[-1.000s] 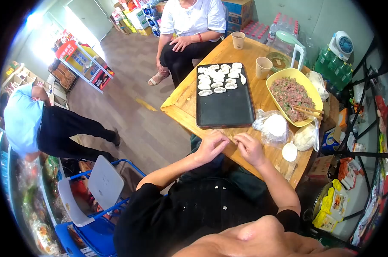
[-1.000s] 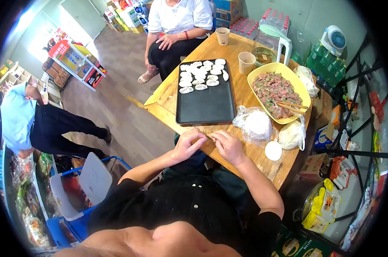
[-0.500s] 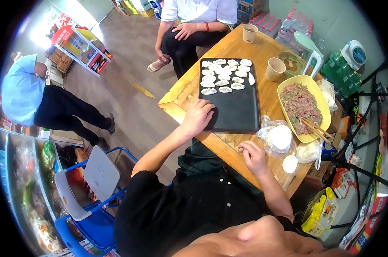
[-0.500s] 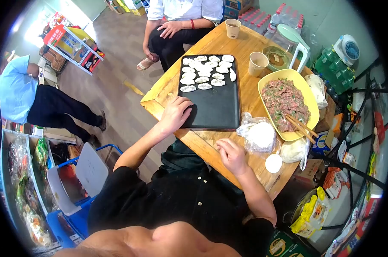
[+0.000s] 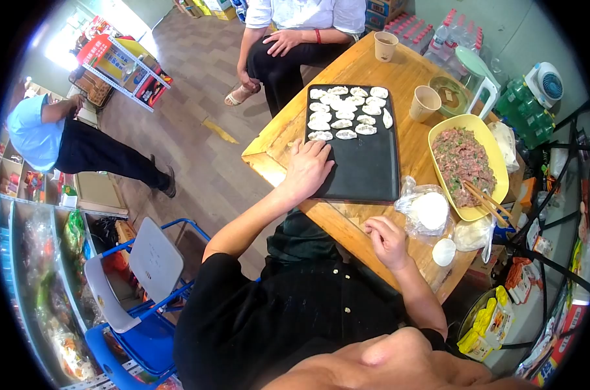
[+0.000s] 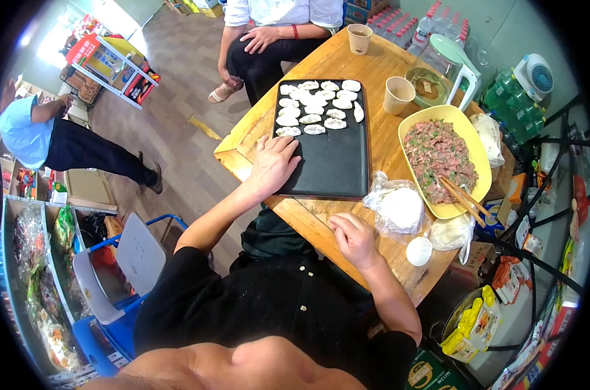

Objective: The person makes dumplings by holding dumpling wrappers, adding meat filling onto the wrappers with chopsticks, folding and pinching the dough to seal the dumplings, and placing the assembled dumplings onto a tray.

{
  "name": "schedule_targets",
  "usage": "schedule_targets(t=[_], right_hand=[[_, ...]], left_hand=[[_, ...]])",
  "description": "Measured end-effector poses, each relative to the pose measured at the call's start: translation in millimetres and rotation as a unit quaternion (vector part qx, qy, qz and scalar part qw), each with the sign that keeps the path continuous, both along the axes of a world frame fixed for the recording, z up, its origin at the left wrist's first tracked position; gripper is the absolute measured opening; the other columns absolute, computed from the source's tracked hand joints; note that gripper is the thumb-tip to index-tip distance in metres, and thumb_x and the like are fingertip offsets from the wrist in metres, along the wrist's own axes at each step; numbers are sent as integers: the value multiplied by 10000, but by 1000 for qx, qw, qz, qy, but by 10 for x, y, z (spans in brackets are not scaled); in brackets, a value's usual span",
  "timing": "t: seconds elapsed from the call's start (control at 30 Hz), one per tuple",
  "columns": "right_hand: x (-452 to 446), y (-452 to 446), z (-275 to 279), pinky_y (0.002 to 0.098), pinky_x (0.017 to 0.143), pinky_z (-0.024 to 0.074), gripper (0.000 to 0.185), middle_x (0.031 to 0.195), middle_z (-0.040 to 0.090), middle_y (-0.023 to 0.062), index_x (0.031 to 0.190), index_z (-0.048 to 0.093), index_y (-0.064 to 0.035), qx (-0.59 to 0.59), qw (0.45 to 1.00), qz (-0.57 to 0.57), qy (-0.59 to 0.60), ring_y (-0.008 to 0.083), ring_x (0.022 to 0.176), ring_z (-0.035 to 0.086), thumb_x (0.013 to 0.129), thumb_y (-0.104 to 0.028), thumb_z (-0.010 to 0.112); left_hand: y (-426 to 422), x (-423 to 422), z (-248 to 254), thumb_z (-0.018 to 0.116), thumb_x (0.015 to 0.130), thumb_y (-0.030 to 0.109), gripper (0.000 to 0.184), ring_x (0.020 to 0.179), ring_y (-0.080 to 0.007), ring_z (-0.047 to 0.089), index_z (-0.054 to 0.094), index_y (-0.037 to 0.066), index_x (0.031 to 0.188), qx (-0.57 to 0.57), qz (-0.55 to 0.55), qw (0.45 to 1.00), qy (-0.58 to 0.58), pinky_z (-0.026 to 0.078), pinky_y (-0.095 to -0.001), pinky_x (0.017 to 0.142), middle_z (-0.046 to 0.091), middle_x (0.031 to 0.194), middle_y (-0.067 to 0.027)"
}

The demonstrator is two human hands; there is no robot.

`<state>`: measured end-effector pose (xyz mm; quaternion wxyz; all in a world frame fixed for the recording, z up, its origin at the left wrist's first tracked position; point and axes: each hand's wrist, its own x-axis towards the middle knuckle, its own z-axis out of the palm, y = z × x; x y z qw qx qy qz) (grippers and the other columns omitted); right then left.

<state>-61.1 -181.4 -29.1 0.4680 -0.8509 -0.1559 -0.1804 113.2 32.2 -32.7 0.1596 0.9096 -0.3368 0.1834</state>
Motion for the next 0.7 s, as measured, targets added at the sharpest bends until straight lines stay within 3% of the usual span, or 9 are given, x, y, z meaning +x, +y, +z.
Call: schedule_targets(t=[0.2, 0.27, 0.4, 0.53, 0.7], right_hand=[[1, 5, 8, 301, 618, 538, 203, 832, 653, 120, 946, 640, 17, 2, 1000, 5, -2, 220, 697, 669, 788, 128, 577], [-7, -1, 14, 300, 619, 538, 204, 833, 653, 119, 950, 640, 17, 1, 1000, 5, -3, 220, 698, 669, 790, 128, 578], [-26, 8, -5, 282, 627, 527, 202, 845, 648, 123, 952, 640, 26, 9, 1000, 5, 4, 207, 710, 657, 820, 144, 542], [-33, 3, -14, 278, 631, 525, 189, 853, 651, 120, 957, 641, 27, 13, 1000, 6, 8, 203, 717, 658, 828, 134, 553], [-36, -6, -11, 279, 631, 525, 191, 863, 653, 118, 958, 644, 22, -1, 1000, 3, 8, 204, 716, 659, 825, 130, 559]], left_hand=[[26, -15, -3, 705, 812, 183, 317, 1074, -246, 582, 667, 67, 1105, 7, -31, 999, 35, 390, -443, 977, 642, 1135, -71], [34, 81, 60, 726, 780, 134, 298, 1025, -248, 586, 680, 85, 1071, -69, -30, 996, -39, 404, -411, 934, 647, 1072, -64], [36, 377, 208, 745, 753, 133, 256, 953, -250, 581, 699, 104, 1003, -80, 14, 994, -75, 403, -409, 852, 647, 960, -48], [76, 603, 92, 740, 762, 178, 157, 932, -237, 588, 710, 128, 908, -1, 32, 999, -22, 389, -404, 835, 649, 882, -35], [108, 714, 17, 723, 782, 179, 97, 881, -232, 604, 701, 125, 859, -6, 3, 1000, -7, 394, -396, 827, 648, 817, -30]])
